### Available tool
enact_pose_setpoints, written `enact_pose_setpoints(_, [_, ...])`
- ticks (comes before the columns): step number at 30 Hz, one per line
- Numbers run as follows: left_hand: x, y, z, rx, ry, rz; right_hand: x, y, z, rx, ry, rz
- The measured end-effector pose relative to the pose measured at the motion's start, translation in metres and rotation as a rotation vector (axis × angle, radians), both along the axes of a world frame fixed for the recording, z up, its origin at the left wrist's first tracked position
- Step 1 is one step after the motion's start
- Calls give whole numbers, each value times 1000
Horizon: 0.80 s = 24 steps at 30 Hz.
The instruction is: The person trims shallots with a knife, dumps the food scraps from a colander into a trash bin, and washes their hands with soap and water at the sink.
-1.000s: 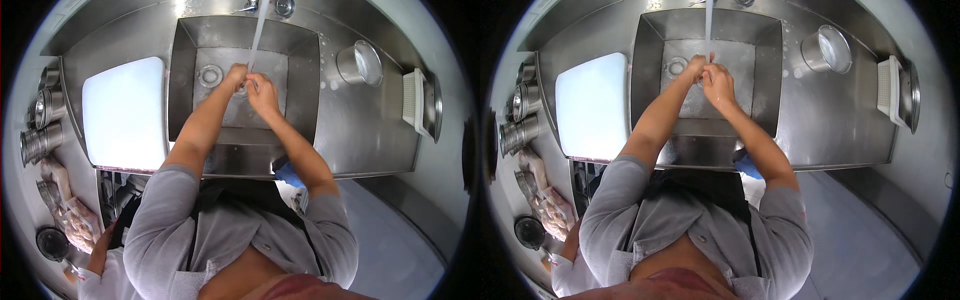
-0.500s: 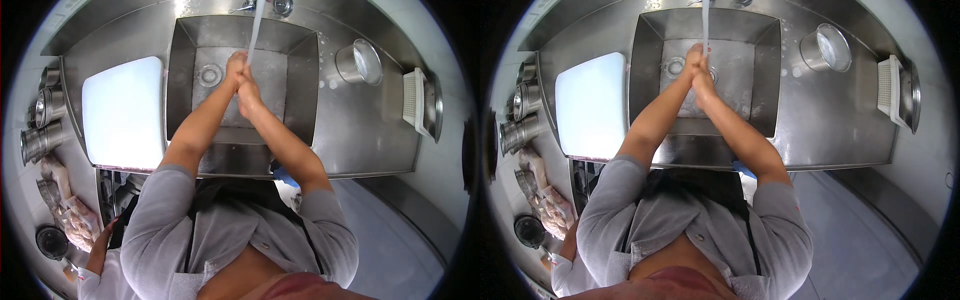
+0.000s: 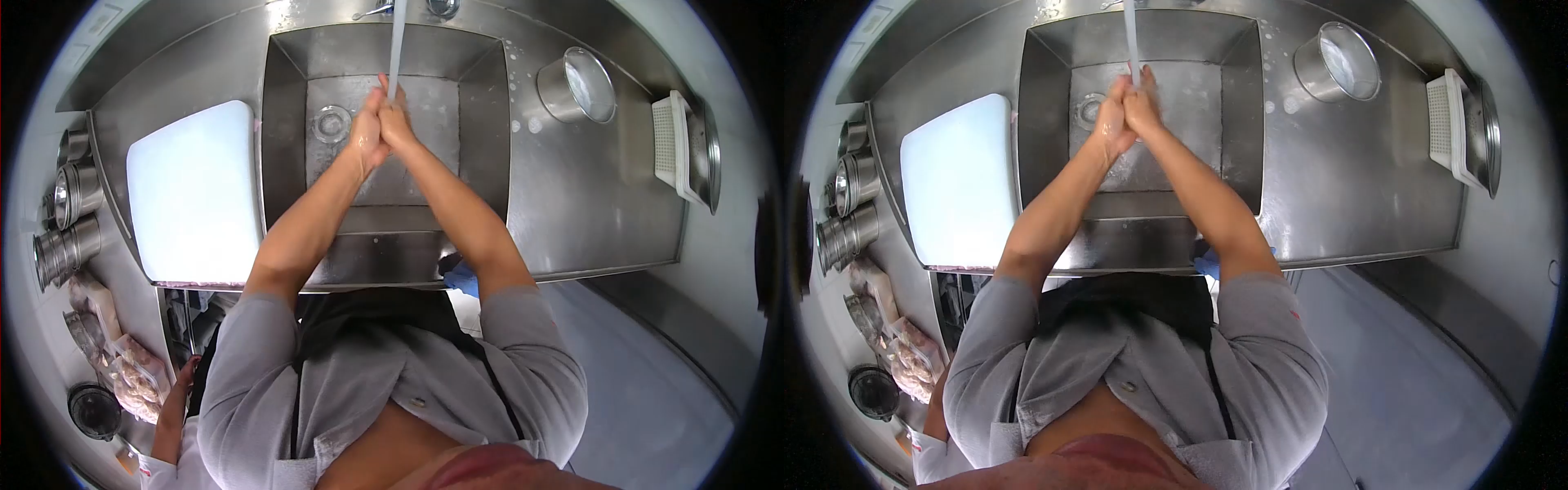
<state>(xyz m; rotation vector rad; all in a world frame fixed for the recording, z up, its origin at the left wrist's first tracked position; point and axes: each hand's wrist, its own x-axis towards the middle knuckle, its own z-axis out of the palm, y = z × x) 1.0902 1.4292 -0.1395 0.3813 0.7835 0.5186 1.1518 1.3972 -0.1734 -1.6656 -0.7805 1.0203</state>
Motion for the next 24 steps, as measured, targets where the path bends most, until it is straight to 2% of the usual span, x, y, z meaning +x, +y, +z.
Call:
enact_pose_setpoints(1, [-3,-3,2,36,1,-40,11,2,10,-32,-331,34])
enact_pose_setpoints(3, [-11,-1,6,109,6,-119,13,-10,36,-199,-991,349])
enact_pose_setpoints(4, [-10,6,10,93,73,-23,8,-14,35,-34,-983,296])
enact_pose_setpoints(7, [-2,28,2,181,236,-73,7,-40,34,157,-1161,570])
enact_pose_setpoints(8, [5,24,1,197,337,-82,4,-47,34,120,-917,411])
enact_pose_setpoints(11, [17,24,-24,89,358,-116,16,-49,51,42,-518,365])
enact_pose_setpoints(14, [32,17,-70,208,448,-287,-6,-65,32,-14,-684,84])
enact_pose_setpoints(16, [22,25,-41,325,616,-415,-16,-70,37,102,-647,-19])
enact_pose_setpoints(20, [-2,14,-42,33,320,-163,-12,-44,14,232,-412,-87])
enact_pose_setpoints(22, [7,-1,-48,-89,103,-6,11,-12,-3,126,-136,-56])
enact_pose_setpoints(23, [1,2,-48,-132,-25,-78,20,-6,-7,70,-4,-37])
enact_pose_setpoints(24, [-7,9,-49,-174,-157,-151,27,-3,47,-189,344,-23])
